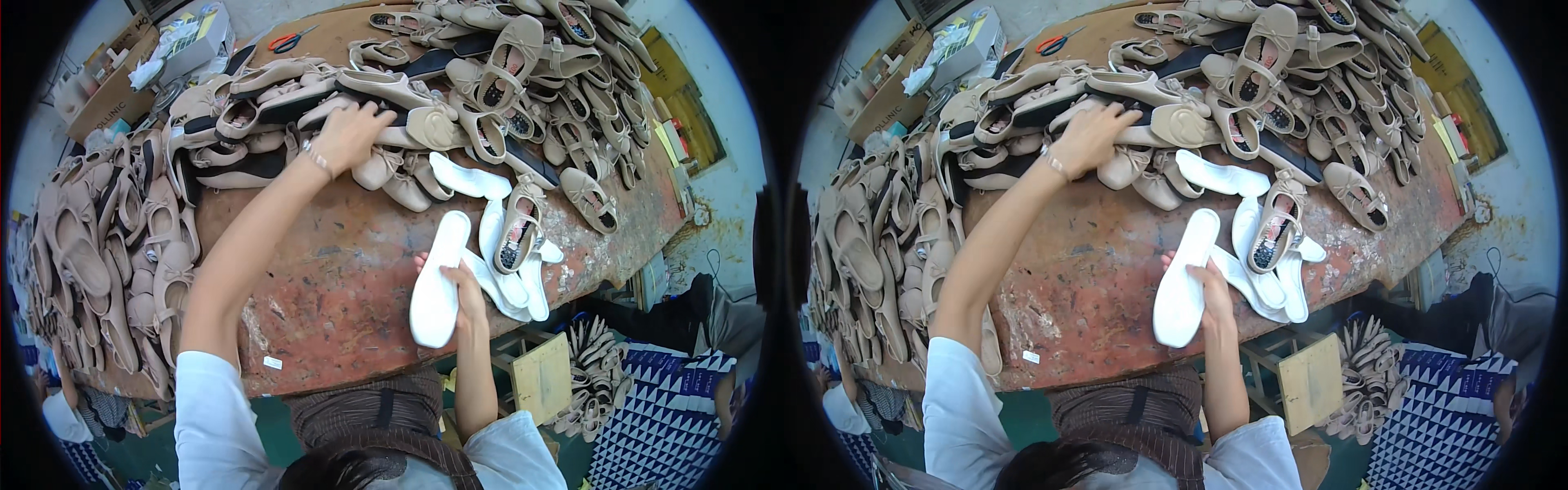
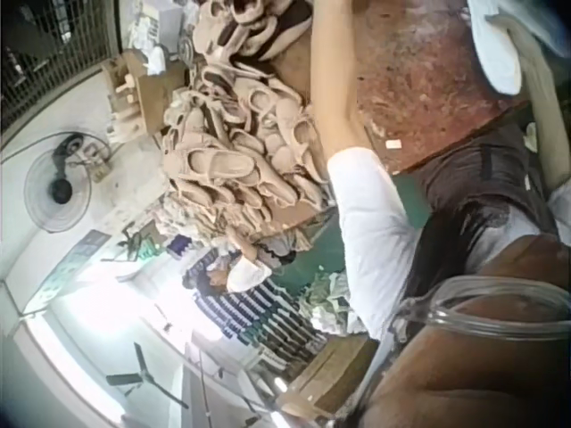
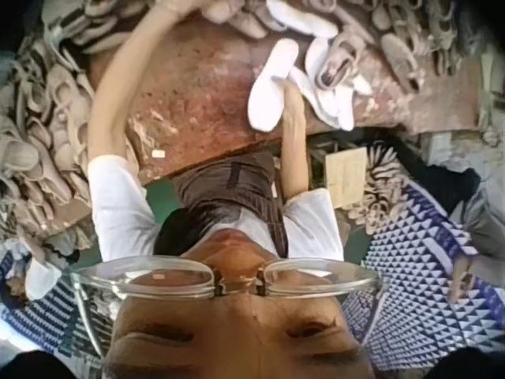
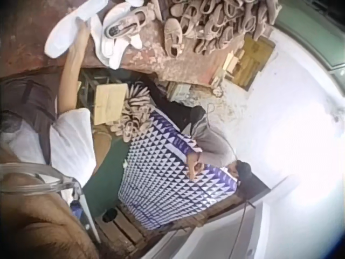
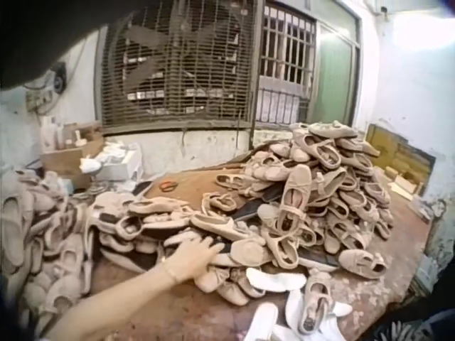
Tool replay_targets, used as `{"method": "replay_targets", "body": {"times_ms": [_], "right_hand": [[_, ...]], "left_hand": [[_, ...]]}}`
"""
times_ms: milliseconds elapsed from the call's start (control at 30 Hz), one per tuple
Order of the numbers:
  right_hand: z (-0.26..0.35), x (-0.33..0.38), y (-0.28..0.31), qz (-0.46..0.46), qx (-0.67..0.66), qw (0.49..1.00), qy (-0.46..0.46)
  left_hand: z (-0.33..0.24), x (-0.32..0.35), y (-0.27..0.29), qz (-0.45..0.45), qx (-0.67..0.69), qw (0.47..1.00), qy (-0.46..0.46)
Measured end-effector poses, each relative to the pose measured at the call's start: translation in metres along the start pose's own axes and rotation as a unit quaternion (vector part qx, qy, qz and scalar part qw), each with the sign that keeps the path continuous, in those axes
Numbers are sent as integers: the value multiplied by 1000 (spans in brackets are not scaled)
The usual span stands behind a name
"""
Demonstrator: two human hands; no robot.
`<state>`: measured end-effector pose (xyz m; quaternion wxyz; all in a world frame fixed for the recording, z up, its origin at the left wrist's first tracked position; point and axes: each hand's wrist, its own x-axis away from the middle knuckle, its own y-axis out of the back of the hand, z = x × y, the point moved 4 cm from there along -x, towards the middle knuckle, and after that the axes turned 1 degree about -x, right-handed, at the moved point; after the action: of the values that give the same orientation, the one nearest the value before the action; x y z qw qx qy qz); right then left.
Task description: The person picks up a shoe and an insole, inserts the insole into the shoe, and presses it down by hand. They then wipe the exterior of the shoe with a cloth before placing it back on the table and repeating the process.
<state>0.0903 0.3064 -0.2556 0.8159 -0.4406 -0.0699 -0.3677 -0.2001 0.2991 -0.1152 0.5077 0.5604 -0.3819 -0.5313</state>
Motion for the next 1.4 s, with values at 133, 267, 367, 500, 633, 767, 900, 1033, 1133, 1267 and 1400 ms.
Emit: {"method": "replay_targets", "body": {"times_ms": [133, 267, 367, 500, 633, 767, 900, 1033, 1133, 1267, 1400], "right_hand": [[-19, 25, 3, 79, -130, 988, 2], [-33, 32, 5, 71, -65, 995, -16], [-38, 35, -2, 76, -32, 996, -15], [-37, 49, -19, 91, 61, 994, -2], [-30, 75, -30, 42, 388, 920, -23], [-25, 109, -71, 137, 758, 559, 306], [-63, 121, -97, 201, 791, 459, 352], [-117, 110, -112, 228, 764, 480, 365], [-144, 97, -118, 222, 735, 512, 385], [-167, 83, -130, 239, 704, 551, 379], [-181, 74, -142, 249, 675, 594, 361]], "left_hand": [[18, 18, 3, -27, 100, 994, 31], [14, 156, 27, -48, 269, 931, 243], [-29, 262, 19, -75, 646, 604, 460], [-162, 340, -15, -146, 814, 252, 503], [-242, 364, -46, 36, 841, 300, 449], [-192, 397, -23, -81, 549, 671, 491], [-113, 416, -9, -187, 243, 774, 554], [-64, 406, -39, -169, 310, 788, 505], [-59, 408, -49, -151, 319, 794, 495], [-71, 419, -57, -163, 387, 732, 537], [-78, 425, -63, -229, 456, 680, 527]]}}
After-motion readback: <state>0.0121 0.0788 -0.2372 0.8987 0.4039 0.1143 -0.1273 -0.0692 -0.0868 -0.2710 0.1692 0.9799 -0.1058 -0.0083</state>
